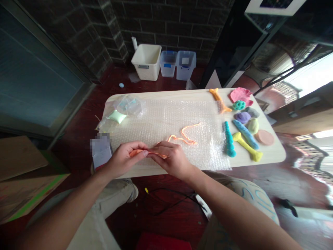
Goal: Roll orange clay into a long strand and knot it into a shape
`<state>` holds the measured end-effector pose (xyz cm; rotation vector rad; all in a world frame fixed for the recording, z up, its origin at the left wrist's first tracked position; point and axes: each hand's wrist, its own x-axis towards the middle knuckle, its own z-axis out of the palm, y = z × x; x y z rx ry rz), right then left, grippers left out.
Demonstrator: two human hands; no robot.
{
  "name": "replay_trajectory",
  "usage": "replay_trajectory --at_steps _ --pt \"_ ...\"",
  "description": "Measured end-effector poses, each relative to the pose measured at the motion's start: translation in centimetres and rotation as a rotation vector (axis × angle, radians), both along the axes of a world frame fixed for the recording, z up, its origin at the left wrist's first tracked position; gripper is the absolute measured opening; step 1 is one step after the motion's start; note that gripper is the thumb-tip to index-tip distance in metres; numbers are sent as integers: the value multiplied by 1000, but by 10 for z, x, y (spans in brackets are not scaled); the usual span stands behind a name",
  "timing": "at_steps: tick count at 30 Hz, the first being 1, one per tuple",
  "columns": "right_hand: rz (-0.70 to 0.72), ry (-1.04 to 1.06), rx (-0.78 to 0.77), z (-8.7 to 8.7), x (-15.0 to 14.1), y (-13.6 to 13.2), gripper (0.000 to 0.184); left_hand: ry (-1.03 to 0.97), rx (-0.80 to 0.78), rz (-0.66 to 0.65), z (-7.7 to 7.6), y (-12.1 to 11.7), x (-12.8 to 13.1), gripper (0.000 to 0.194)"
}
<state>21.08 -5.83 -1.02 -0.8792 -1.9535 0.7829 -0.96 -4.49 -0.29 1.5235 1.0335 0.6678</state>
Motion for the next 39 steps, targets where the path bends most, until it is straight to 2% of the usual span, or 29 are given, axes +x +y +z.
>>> replay_trajectory --at_steps 4,8,11,15,18,20,24,26,29,34,37,39 --pt "-39 -42 -7 -1 1 1 12 -146 -120 14 0 2 -2 33" --pt "-45 -67 -22 -3 2 1 17 -83 -91 29 2 4 -3 23" --pt "-33 -45 -3 -3 2 1 19 -46 -109 38 3 4 -1 25" --pt "-39 -26 -34 0 1 3 15 -113 -161 35 5 4 0 27" --pt "-47 -5 -95 1 1 4 15 -113 -147 37 6 5 0 32" --pt "-47 38 -159 0 1 4 17 -73 -118 42 7 6 -1 28" --pt "-9 215 -367 -3 -1 6 14 -61 -104 64 5 6 -1 24" --pt "-15 270 -417 -4 -2 6 13 -81 -102 71 3 6 -1 24" --pt "-42 266 -425 -6 -3 7 15 -126 -97 75 2 8 0 29" --pt "-55 264 -440 -8 -1 6 33 -95 -74 41 3 10 -2 26" --pt "-32 147 -352 -3 1 6 19 -92 -85 59 6 9 -2 26" --pt "-22 92 -299 2 3 6 17 -106 -104 54 7 7 -2 27"
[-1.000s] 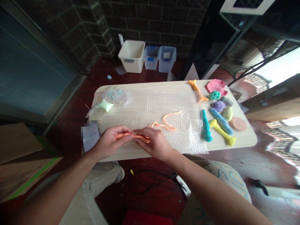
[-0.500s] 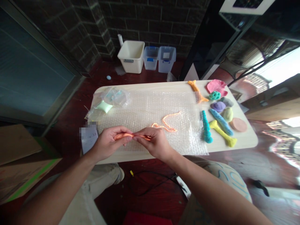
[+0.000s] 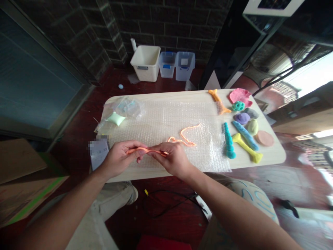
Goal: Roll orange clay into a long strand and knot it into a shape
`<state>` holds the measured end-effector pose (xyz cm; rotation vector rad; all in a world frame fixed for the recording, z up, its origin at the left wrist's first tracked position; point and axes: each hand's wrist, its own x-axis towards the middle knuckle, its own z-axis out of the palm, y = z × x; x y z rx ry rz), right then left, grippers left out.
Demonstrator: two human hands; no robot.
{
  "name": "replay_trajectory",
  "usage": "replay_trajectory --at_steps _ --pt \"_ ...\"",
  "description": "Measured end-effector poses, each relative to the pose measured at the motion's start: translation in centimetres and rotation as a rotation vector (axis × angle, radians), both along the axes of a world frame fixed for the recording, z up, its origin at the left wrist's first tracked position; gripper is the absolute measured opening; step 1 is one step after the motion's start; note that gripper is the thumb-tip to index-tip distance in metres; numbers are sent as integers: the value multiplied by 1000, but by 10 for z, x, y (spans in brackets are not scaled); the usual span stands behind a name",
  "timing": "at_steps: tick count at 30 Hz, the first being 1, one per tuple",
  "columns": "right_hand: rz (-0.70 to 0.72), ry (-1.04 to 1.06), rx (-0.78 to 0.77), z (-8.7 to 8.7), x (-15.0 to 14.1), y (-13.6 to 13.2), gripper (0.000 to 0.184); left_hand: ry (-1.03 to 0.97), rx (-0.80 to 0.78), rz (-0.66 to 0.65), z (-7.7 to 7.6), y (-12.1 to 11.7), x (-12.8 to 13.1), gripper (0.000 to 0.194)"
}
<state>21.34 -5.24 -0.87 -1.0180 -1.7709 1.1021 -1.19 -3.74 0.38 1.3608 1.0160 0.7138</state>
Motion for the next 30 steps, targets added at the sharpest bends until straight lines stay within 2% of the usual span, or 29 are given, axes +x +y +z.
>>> replay_trajectory --at_steps 6,10,14,18,20,24,30 --pt "-50 -92 20 0 0 -1 19 75 61 -4 0 -3 -1 35" --pt "-40 -63 120 -3 1 -3 33 78 55 -13 0 -4 -1 31" --pt "-2 -84 228 -1 1 -4 19 59 25 -46 0 -5 0 30" --pt "-29 -126 230 2 0 -3 15 79 92 -41 -1 -5 1 34" --pt "-26 -134 214 2 1 -3 15 106 121 -43 -1 -4 0 35" --pt "28 -93 233 -1 1 -2 24 103 73 -64 0 -3 -2 28" --pt "19 -141 246 -1 1 0 20 81 49 -119 2 1 -3 28"
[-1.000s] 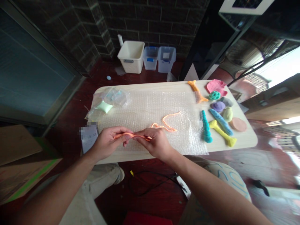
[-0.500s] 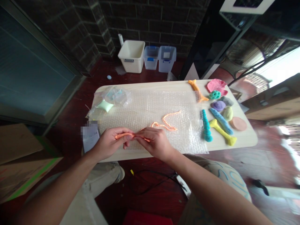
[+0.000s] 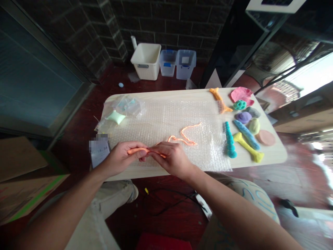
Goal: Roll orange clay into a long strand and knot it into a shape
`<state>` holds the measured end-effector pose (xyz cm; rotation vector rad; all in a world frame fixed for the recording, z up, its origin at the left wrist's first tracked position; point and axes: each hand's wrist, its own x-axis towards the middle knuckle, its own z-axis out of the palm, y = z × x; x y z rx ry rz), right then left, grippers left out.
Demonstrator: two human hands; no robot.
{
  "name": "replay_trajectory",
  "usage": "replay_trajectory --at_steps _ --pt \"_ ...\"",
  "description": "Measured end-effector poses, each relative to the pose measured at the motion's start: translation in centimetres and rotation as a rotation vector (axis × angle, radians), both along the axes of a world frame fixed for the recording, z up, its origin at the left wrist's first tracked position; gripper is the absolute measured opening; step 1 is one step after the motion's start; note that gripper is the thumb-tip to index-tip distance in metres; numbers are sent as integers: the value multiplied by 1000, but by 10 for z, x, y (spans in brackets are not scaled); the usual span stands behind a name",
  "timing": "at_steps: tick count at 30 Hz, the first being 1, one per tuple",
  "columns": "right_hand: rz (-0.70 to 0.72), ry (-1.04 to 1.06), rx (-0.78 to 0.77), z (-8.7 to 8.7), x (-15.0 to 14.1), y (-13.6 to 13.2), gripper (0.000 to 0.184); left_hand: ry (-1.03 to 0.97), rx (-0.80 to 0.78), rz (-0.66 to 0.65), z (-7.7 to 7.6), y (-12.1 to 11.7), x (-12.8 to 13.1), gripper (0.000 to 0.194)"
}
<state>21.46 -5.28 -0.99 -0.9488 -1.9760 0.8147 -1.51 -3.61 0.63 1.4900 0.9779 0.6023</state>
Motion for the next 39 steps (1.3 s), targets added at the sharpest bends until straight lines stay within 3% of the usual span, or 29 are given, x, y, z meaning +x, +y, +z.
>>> replay_trajectory --at_steps 5,13,18,23,26,32,39 --pt "-16 -9 -55 4 0 2 15 84 133 42 -1 1 0 30" --pt "-15 20 -102 5 0 2 13 68 92 32 0 1 -1 28" --pt "-28 43 -196 6 0 1 15 131 360 17 -3 2 -1 31" --pt "-16 83 -271 2 -2 -3 15 172 618 -16 -10 -1 1 13" --pt "-16 135 -272 0 -2 -2 19 251 633 -60 -9 -2 2 16" --pt "-20 34 -64 0 0 2 15 389 645 -108 -4 -4 5 20" --pt "-66 -31 -84 -1 2 1 16 494 644 -161 -9 -6 5 27"
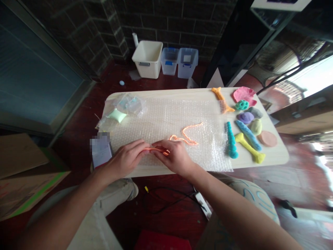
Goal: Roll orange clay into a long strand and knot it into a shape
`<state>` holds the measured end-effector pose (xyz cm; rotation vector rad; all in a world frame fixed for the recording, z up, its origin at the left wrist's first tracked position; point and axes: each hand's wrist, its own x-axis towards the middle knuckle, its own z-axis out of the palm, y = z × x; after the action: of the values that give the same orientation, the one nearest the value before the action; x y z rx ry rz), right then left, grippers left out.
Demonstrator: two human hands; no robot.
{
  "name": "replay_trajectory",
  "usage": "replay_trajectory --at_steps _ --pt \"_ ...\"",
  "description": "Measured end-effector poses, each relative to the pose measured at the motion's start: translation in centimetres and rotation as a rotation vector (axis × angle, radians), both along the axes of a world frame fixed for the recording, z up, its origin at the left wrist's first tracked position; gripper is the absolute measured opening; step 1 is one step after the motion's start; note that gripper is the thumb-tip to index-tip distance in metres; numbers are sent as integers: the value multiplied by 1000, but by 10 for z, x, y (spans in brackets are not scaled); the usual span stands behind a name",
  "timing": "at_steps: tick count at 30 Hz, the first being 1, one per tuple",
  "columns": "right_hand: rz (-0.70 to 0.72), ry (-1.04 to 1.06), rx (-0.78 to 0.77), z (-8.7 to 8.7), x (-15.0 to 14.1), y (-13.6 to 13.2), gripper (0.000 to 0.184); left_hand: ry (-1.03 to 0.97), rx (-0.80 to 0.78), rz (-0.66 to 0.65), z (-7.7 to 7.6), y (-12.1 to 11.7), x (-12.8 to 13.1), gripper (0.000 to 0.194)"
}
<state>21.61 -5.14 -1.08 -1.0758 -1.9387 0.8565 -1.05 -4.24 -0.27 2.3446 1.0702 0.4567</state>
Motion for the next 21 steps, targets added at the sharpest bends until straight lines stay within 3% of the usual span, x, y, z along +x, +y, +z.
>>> replay_trajectory --at_steps 4,21 --pt "54 -2 30 2 0 0 13 31 22 6 1 2 -1 29" --pt "-2 11 -2 0 1 0 17 1 -31 8 11 2 -10 25"
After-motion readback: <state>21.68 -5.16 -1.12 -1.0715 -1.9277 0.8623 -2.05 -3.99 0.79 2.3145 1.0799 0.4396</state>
